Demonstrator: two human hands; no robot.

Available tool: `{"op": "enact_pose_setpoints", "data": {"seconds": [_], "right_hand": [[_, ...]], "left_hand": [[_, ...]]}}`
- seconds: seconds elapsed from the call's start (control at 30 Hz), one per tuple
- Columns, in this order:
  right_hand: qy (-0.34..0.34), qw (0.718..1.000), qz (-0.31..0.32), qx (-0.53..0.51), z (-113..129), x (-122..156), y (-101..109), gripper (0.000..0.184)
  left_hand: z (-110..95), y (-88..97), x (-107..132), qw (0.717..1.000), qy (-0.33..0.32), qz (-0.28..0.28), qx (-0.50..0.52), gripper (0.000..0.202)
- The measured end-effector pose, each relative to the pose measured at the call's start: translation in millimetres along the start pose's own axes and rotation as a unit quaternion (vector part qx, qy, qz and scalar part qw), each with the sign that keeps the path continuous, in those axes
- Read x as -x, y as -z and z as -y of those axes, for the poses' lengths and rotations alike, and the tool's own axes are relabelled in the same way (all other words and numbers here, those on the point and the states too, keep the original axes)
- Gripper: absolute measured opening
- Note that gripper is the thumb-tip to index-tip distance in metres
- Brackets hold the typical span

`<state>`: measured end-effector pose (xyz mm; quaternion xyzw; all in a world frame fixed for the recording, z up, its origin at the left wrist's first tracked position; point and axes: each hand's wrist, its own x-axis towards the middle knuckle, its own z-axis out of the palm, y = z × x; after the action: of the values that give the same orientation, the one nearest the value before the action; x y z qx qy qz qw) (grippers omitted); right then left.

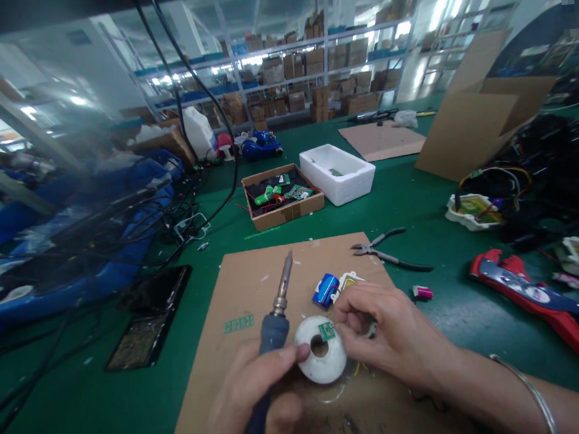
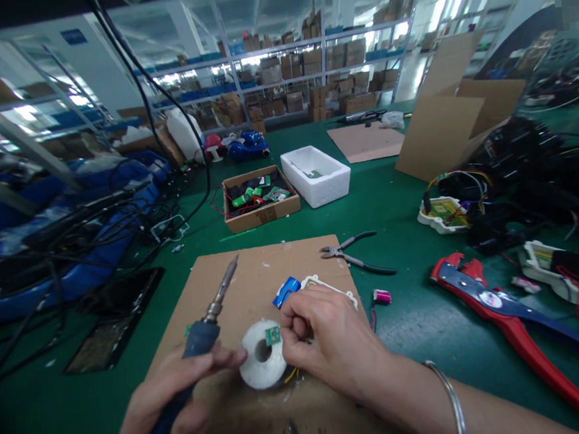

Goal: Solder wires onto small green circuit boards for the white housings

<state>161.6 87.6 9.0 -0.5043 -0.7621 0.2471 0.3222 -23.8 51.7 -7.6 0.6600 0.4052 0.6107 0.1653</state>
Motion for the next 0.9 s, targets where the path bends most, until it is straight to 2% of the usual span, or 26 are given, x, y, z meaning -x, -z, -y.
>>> {"op": "enact_pose_setpoints", "data": {"seconds": [0.1, 0.2, 0.43, 0.53, 0.63, 0.77, 0.83, 0.9], "right_hand": [[0.002, 1.000, 0.003, 0.003, 0, 0, 1, 0.010], [0.006, 1.000, 0.000, 0.007, 0, 1, 0, 0.011], [0.019, 1.000, 0.006, -0.004, 1, 1, 0, 0.011], [0.009, 0.998, 0.019, -0.052, 0, -4, 13, 0.004], [-0.021, 0.996, 0.032, -0.086, -4, -12, 38, 0.006], [-0.024, 0.981, 0.155, -0.111, -7, -14, 65, 0.011], [0.001, 0.972, 0.208, -0.110, -6, -10, 67, 0.014], [0.028, 0.969, 0.228, -0.087, -6, -7, 63, 0.020]], "left_hand": [[0, -11.9, 3, 0.999, -0.009, 0.046, 0.028, 0.022], [3, -15.3, 5, 0.995, -0.001, 0.089, 0.038, 0.024], [9, -14.7, 4, 0.993, -0.012, 0.117, 0.011, 0.021], [11, -13.8, 4, 0.992, -0.020, 0.122, -0.001, 0.020], [13, -13.8, 3, 0.993, -0.020, 0.120, 0.007, 0.019], [11, -15.6, 3, 0.994, -0.024, 0.103, -0.024, 0.021], [9, -16.9, 3, 0.994, -0.022, 0.094, -0.042, 0.020], [9, -18.3, 3, 0.995, -0.022, 0.088, -0.046, 0.020]]}}
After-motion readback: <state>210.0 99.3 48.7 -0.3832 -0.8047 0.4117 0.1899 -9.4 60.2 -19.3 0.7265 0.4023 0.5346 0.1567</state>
